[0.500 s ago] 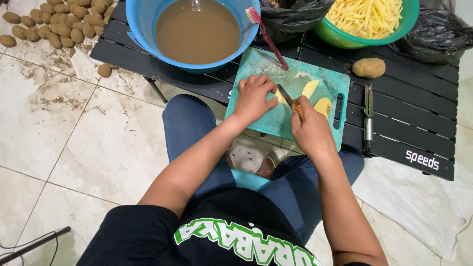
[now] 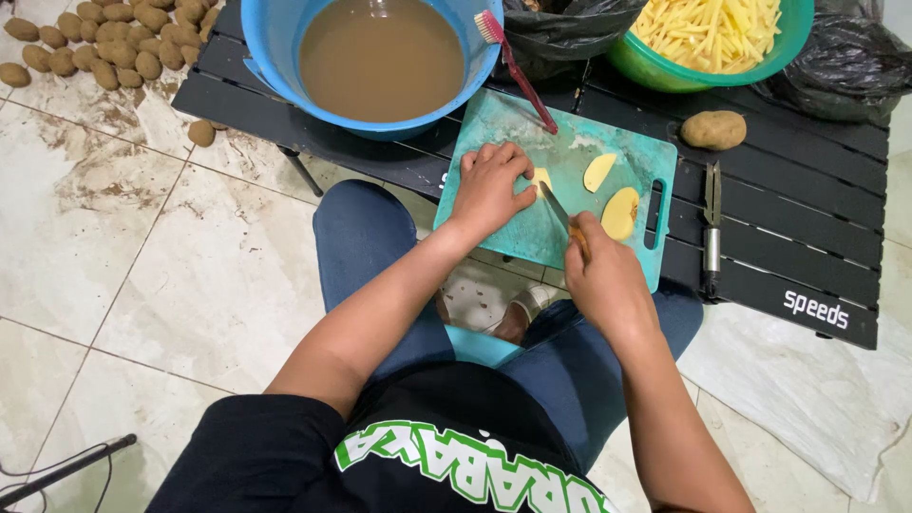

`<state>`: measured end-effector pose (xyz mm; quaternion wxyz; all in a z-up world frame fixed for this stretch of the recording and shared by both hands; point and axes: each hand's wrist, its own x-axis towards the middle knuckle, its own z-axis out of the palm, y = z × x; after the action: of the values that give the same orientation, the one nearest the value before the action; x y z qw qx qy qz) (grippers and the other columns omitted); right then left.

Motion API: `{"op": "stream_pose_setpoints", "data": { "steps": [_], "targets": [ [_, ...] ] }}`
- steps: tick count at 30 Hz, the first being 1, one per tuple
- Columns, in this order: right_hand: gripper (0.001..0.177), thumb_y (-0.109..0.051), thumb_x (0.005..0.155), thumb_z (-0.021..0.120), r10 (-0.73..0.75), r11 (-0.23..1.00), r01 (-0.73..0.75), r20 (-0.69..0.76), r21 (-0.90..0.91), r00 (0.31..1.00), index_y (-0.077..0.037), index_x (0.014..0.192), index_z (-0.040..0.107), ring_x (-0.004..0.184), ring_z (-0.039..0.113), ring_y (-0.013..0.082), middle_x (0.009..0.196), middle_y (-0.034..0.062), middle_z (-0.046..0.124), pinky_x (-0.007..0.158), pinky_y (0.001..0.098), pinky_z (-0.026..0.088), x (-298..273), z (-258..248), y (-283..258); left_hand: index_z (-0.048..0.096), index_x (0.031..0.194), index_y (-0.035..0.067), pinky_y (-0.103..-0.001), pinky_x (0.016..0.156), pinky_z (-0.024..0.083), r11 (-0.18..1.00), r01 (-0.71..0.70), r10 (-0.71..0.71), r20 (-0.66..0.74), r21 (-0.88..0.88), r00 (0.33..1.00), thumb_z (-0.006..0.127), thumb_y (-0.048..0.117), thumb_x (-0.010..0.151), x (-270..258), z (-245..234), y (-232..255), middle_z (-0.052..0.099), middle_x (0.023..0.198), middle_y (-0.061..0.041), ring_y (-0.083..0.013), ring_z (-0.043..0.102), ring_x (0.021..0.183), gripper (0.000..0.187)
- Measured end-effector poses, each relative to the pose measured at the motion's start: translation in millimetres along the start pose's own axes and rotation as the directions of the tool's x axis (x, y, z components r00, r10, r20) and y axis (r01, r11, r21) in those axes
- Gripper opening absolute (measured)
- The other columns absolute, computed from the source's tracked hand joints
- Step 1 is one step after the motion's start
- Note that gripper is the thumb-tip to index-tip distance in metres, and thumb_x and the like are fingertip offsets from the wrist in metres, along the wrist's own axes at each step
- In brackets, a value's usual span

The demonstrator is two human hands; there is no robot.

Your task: Slicing potato wedges into smaller strips on a cutting board using a knife.

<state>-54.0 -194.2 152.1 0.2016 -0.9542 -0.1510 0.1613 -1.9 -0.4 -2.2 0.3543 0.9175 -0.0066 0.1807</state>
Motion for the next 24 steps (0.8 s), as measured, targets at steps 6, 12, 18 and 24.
{"op": "stream_pose_setpoints", "data": {
  "steps": [6, 12, 18, 24],
  "targets": [
    [0.036, -0.019, 0.100, 0.048, 0.063, 0.997, -0.065, 0.027, 0.043, 0.998, -0.015, 0.134, 0.060, 0.103, 0.067, 0.0547, 0.100, 0.0315, 0.073, 0.086, 0.0617, 0.053, -30, -13, -1, 0.063, 0.092, 0.021, -0.044, 0.098, 0.031, 1.000, -0.001, 0.001, -0.009, 0.014, 1.000, 0.072, 0.035, 0.083, 2, 1, -2, 0.057, 0.104, 0.003, -0.0221, 0.052, 0.110, 0.019],
    [0.034, -0.021, 0.098, 0.054, 0.065, 0.986, -0.064, -0.001, 0.152, 0.998, -0.018, 0.131, 0.063, 0.106, 0.062, 0.0590, 0.096, 0.0347, 0.071, 0.089, 0.0644, 0.050, -29, -27, 32, 0.065, 0.093, 0.023, -0.044, 0.099, 0.033, 1.000, 0.011, -0.011, -0.038, 0.004, 0.999, 0.070, 0.032, 0.084, 2, 2, -5, 0.058, 0.105, 0.004, -0.0203, 0.053, 0.108, 0.013],
    [0.024, -0.012, 0.102, 0.054, 0.044, 0.720, -0.045, 0.019, 0.692, 0.999, -0.007, 0.126, 0.059, 0.033, 0.033, 0.0119, 0.058, 0.0135, 0.052, 0.030, 0.0276, 0.023, 8, -15, 93, 0.067, 0.088, 0.022, -0.041, 0.097, 0.035, 1.000, -0.024, 0.025, -0.092, 0.012, 0.995, 0.063, 0.021, 0.087, -1, 10, -12, 0.057, 0.100, 0.004, -0.0198, 0.054, 0.108, 0.005],
    [0.026, -0.014, 0.103, 0.055, 0.038, 0.559, -0.043, 0.026, 0.828, 0.999, -0.007, 0.128, 0.056, 0.032, 0.032, 0.0069, 0.059, 0.0130, 0.051, 0.025, 0.0225, 0.022, 22, 19, 97, 0.071, 0.091, 0.022, -0.042, 0.100, 0.033, 1.000, -0.025, 0.025, -0.050, 0.006, 0.998, 0.062, 0.020, 0.087, -1, 11, -14, 0.059, 0.104, 0.002, -0.0213, 0.053, 0.112, 0.011]
  ]
}}
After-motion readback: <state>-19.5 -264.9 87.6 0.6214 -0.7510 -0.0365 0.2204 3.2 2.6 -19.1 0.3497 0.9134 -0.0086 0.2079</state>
